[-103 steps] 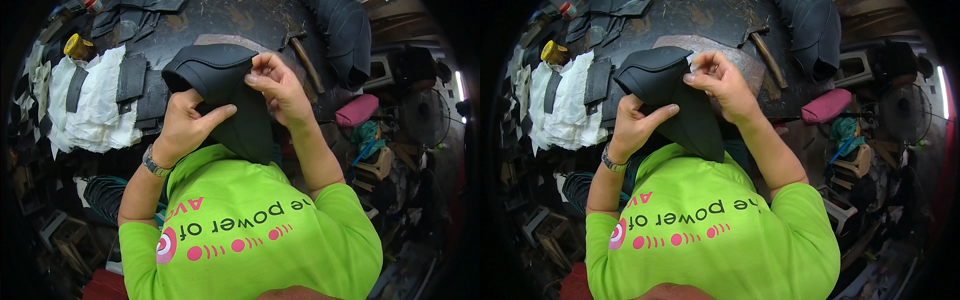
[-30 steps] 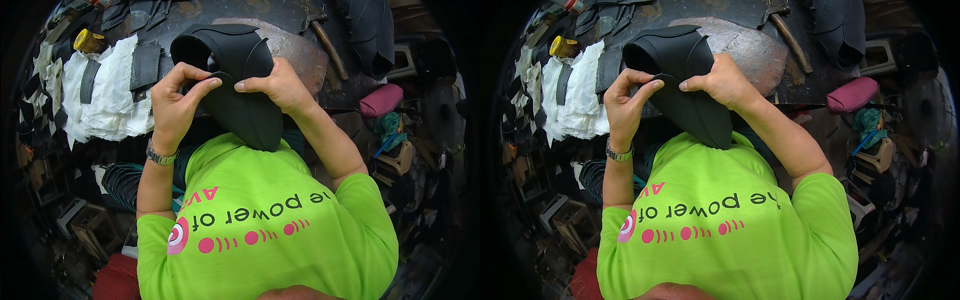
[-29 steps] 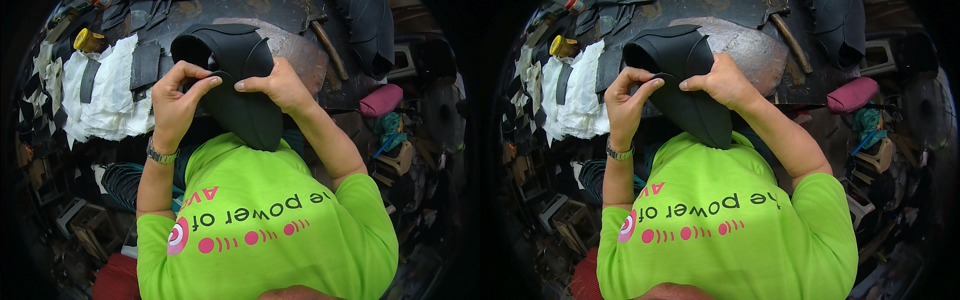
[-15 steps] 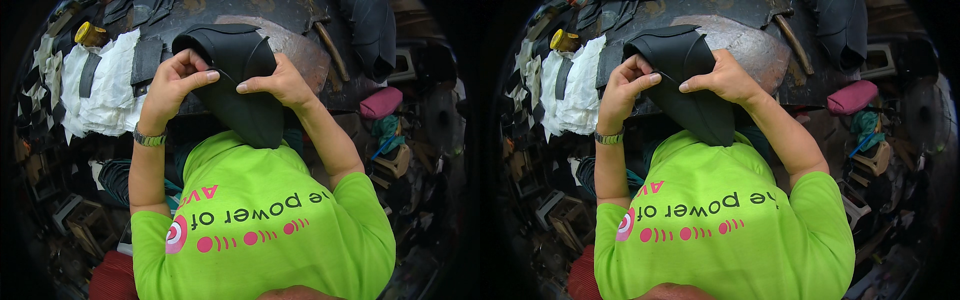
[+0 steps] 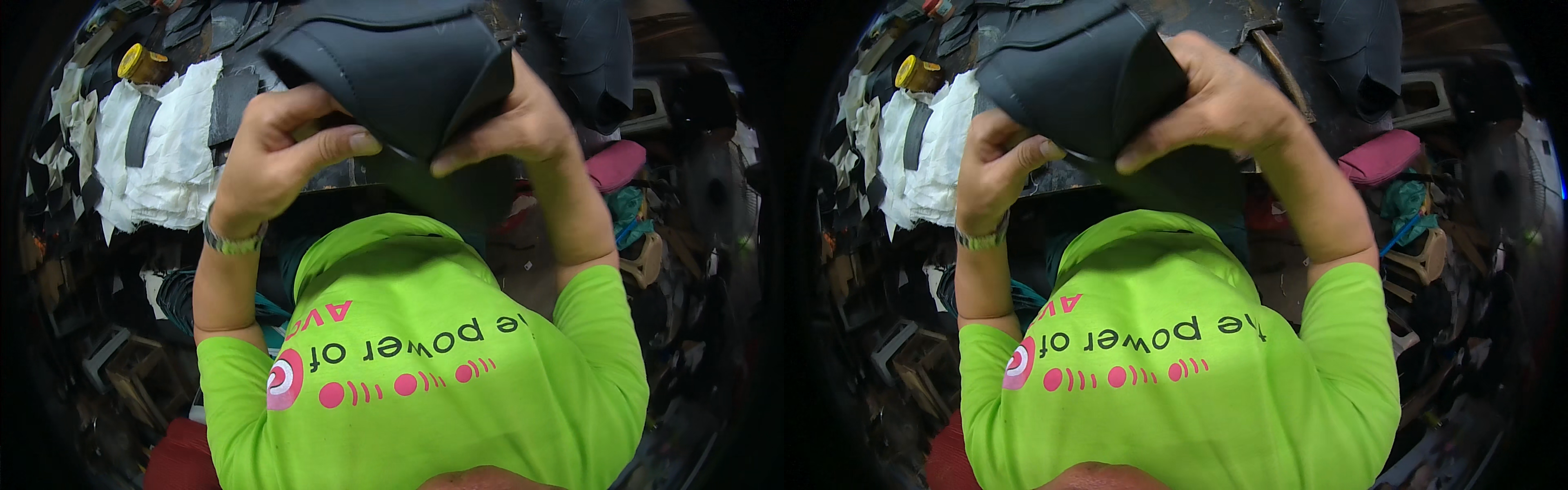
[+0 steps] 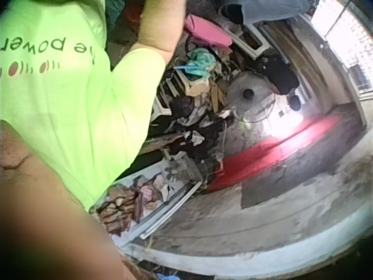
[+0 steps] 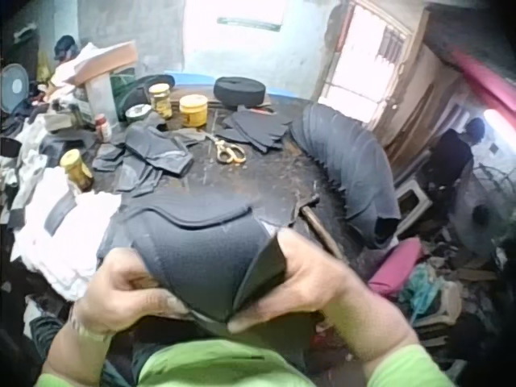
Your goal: The person repeatedly fits a black rubber patch onto a shoe upper, taps it with a hammer to seat the patch, and trims excess material with scissors. The process is repeated several times on the same shoe.
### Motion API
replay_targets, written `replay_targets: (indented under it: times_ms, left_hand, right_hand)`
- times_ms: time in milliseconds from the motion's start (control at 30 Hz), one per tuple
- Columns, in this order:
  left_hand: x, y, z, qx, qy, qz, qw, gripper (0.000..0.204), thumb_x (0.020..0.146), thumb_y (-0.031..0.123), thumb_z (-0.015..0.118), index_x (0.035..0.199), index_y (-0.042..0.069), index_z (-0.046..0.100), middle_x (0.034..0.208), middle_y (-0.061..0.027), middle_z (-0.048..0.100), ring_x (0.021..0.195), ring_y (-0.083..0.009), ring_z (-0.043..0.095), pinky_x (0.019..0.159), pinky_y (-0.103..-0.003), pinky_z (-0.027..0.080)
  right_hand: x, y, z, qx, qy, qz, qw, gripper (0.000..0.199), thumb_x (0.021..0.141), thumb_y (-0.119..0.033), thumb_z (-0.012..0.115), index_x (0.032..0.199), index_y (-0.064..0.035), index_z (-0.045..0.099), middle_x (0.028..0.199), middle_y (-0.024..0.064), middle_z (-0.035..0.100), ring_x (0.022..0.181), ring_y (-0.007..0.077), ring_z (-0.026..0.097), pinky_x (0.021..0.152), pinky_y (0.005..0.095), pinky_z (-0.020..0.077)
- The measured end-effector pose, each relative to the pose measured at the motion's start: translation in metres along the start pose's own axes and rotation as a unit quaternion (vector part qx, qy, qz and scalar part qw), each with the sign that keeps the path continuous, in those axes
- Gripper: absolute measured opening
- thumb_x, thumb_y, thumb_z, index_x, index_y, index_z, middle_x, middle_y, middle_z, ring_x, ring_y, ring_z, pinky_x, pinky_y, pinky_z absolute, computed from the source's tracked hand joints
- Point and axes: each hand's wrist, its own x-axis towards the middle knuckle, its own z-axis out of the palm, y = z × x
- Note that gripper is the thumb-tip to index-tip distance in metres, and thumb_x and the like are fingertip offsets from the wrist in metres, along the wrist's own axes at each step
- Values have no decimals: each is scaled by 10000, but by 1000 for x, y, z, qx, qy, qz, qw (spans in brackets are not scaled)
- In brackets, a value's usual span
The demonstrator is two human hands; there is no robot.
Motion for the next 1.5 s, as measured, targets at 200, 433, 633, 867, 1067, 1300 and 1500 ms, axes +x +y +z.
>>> replay_targets:
  times_ms: [200,433,633,867,1067,1300,1500]
  left_hand:
    - [13,-96,3,242,147,272,920,378,848,-132,729,1195,2,660,1174,-97,708,1081,-207,687,948,-356,564]
    - [-7,-130,6,439,77,128,886,538,811,-57,738,1305,145,668,1186,-79,665,1049,-262,659,923,-372,536]
    - [-13,-96,17,587,17,106,802,646,740,94,767,1344,297,666,1249,-36,631,1121,-239,615,951,-400,486]
    - [-12,-91,20,620,14,105,777,632,762,96,733,1358,288,640,1249,-28,638,1188,-227,592,1031,-449,426]
    - [-11,-90,19,642,9,105,759,642,746,68,728,1346,282,645,1241,-28,641,1179,-228,593,1032,-436,418]
    - [-8,-89,19,643,5,108,758,652,718,67,751,1327,281,659,1210,-37,650,1138,-232,613,1008,-423,425]
    - [-13,-93,17,632,0,88,770,621,789,130,734,1373,315,632,1254,-9,632,1168,-188,614,1109,-509,326]
  right_hand:
    - [4,11,-31,-614,-52,-182,766,337,667,-18,777,986,-100,710,951,38,686,967,258,651,904,403,505]
    - [-42,93,-11,-576,28,-92,812,417,717,16,694,1117,-100,696,1034,67,677,995,288,617,935,412,474]
    - [-74,68,-72,-666,208,41,715,601,769,75,578,1348,-86,593,1231,191,632,1168,396,575,1009,468,473]
    - [-88,135,-144,-652,339,157,660,404,939,-140,527,1334,-82,590,1131,283,638,1044,484,632,913,543,511]
    - [-74,47,-87,-257,460,141,838,365,1045,-169,481,1369,-39,585,854,90,638,658,170,615,555,277,493]
    - [-90,42,5,-504,216,23,836,422,995,-118,612,1404,-30,564,952,184,707,735,297,686,663,345,540]
    - [-81,21,26,-262,393,-41,880,358,1102,-257,467,1394,-60,531,771,39,595,553,64,468,519,201,394]
